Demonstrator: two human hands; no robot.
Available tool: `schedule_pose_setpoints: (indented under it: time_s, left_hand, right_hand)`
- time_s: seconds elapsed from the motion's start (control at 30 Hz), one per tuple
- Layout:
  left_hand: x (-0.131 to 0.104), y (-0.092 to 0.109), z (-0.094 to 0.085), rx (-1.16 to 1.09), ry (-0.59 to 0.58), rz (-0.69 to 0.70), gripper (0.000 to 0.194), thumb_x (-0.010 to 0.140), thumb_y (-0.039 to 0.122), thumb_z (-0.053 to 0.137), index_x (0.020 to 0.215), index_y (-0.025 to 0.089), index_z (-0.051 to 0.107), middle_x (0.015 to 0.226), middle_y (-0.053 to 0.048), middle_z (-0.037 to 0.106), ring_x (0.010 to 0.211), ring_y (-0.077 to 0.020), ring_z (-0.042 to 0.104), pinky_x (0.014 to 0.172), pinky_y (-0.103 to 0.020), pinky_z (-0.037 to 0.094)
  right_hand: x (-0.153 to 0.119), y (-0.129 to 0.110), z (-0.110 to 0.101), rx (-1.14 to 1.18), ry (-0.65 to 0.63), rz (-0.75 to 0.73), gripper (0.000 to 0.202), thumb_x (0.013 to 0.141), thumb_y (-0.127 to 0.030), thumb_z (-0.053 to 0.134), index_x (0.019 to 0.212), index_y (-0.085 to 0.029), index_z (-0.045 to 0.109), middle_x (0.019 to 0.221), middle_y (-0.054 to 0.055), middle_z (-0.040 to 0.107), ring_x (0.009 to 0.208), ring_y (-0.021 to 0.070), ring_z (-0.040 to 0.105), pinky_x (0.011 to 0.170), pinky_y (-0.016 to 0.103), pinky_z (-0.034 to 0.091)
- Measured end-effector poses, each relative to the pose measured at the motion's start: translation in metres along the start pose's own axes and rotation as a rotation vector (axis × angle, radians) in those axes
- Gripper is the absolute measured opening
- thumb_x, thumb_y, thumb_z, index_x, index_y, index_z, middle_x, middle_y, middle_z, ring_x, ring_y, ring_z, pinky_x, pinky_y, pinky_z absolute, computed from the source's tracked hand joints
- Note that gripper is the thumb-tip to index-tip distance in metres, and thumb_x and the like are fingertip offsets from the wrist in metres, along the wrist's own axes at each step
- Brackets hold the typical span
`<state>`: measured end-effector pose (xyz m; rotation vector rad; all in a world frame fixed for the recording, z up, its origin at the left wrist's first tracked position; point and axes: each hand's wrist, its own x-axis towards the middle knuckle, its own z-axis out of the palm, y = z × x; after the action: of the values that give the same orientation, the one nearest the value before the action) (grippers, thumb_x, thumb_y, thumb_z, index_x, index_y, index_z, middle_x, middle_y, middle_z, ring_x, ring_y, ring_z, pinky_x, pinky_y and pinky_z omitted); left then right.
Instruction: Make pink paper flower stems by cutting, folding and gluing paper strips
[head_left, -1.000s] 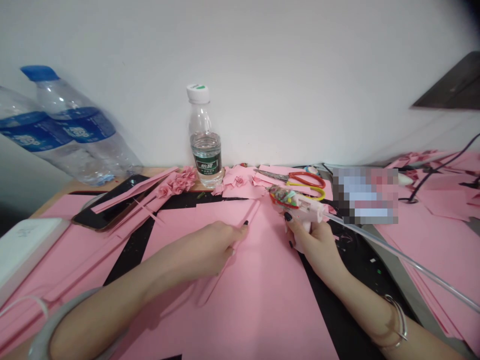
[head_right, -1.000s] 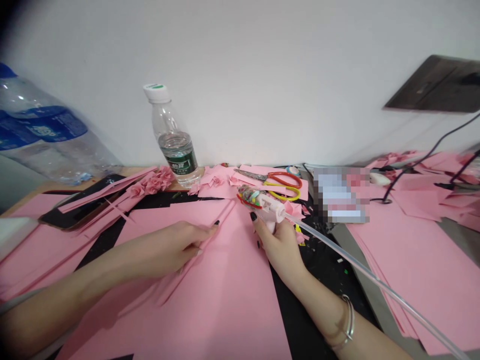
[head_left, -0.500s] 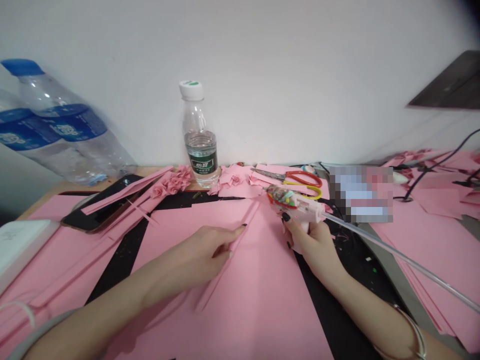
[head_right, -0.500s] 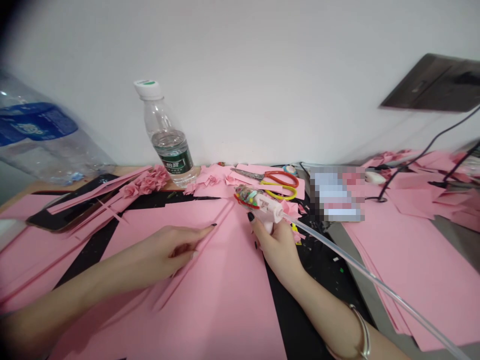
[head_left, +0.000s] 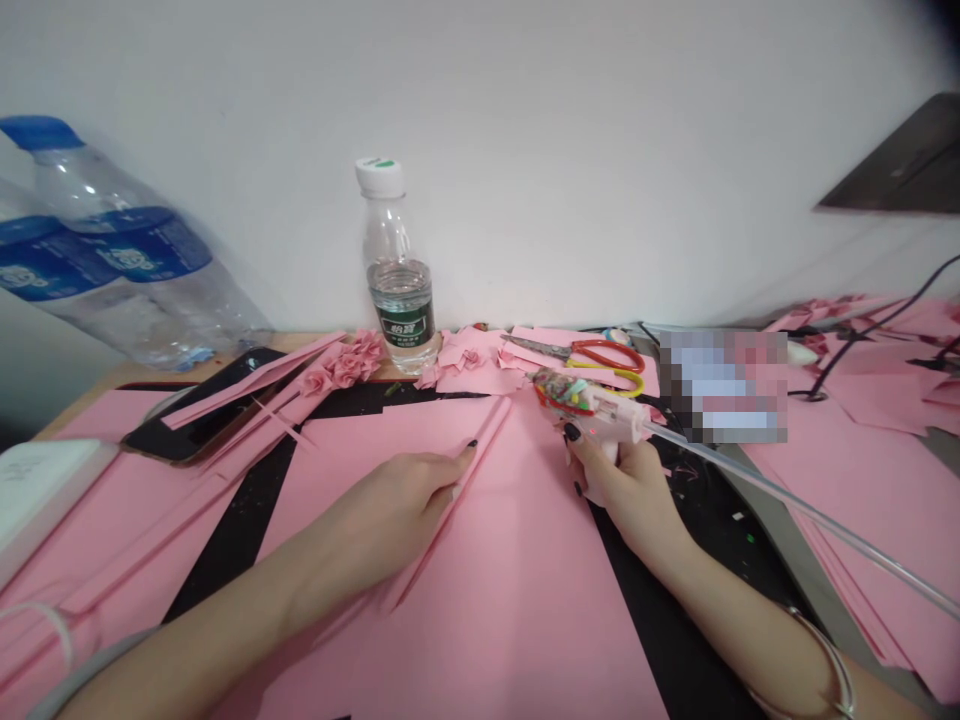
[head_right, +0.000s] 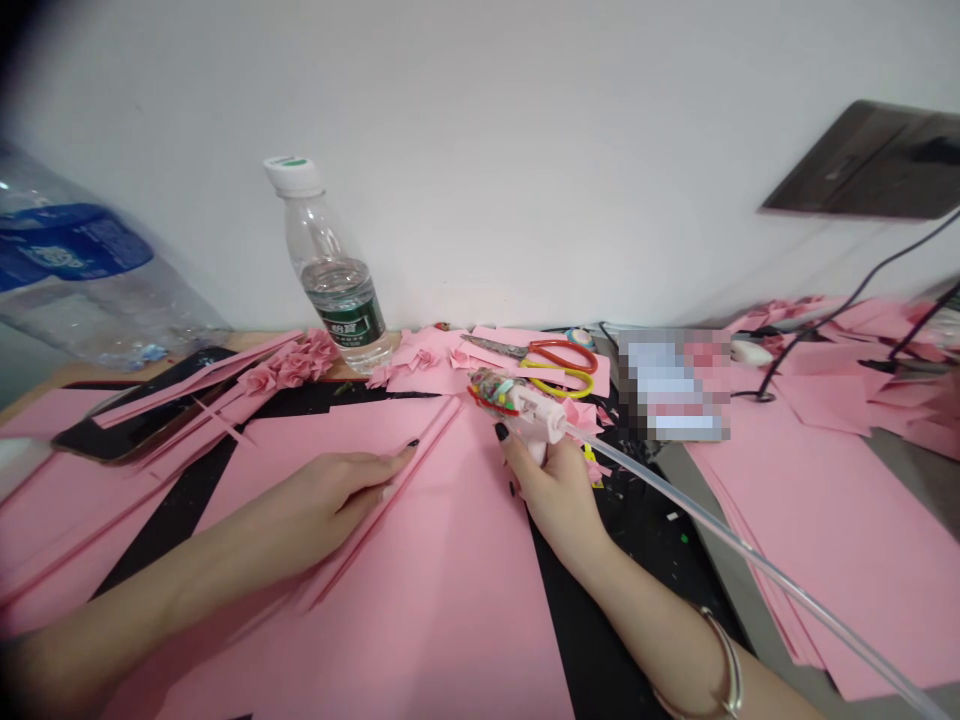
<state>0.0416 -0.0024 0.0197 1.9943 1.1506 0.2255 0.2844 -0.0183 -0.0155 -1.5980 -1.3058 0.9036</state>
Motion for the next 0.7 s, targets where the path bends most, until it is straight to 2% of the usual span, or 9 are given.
schedule_pose_setpoints:
  time_s: [0.23, 0.43, 0.57, 0.7]
  left_hand:
    - [0.001, -0.003, 0.003, -0.018, -0.015, -0.030, 0.037, 0.096, 0.031, 0.036, 0.102, 0.023, 0.072, 0.101, -0.004, 0.076, 0.094, -0.0261, 0.068, 0.084, -0.030, 0.048]
    - [0.001, -0.002, 0.006, 0.022, -0.038, -0.059, 0.037, 0.095, 0.029, 0.036, 0.114, 0.024, 0.068, 0.079, -0.003, 0.073, 0.085, -0.0248, 0.068, 0.077, -0.030, 0.050]
    - [0.002, 0.000, 0.012, 0.101, -0.034, -0.029, 0.039, 0.095, 0.026, 0.036, 0.123, 0.023, 0.063, 0.086, -0.005, 0.072, 0.082, -0.0233, 0.067, 0.078, -0.031, 0.050]
    - [0.003, -0.006, 0.026, 0.117, -0.038, 0.010, 0.040, 0.093, 0.025, 0.040, 0.127, 0.022, 0.061, 0.096, -0.008, 0.072, 0.090, -0.0247, 0.065, 0.084, -0.033, 0.050]
  right_hand:
    - [0.000, -0.003, 0.000, -0.022, 0.003, -0.002, 0.035, 0.081, -0.046, 0.058, 0.060, -0.020, 0.050, 0.046, -0.003, 0.049, 0.043, 0.0103, 0.044, 0.041, 0.022, 0.032]
    - [0.000, 0.000, 0.000, -0.033, 0.000, -0.021, 0.040, 0.085, -0.049, 0.058, 0.060, -0.019, 0.050, 0.048, -0.002, 0.049, 0.044, 0.0108, 0.045, 0.041, 0.022, 0.034]
    - [0.000, 0.001, 0.000, -0.045, -0.011, -0.036, 0.043, 0.087, -0.050, 0.057, 0.057, -0.020, 0.049, 0.047, -0.002, 0.048, 0.044, 0.0107, 0.044, 0.042, 0.023, 0.034]
    - [-0.001, 0.001, -0.001, -0.032, -0.010, -0.046, 0.043, 0.087, -0.051, 0.058, 0.059, -0.020, 0.049, 0.048, -0.002, 0.049, 0.044, 0.0108, 0.043, 0.042, 0.023, 0.033]
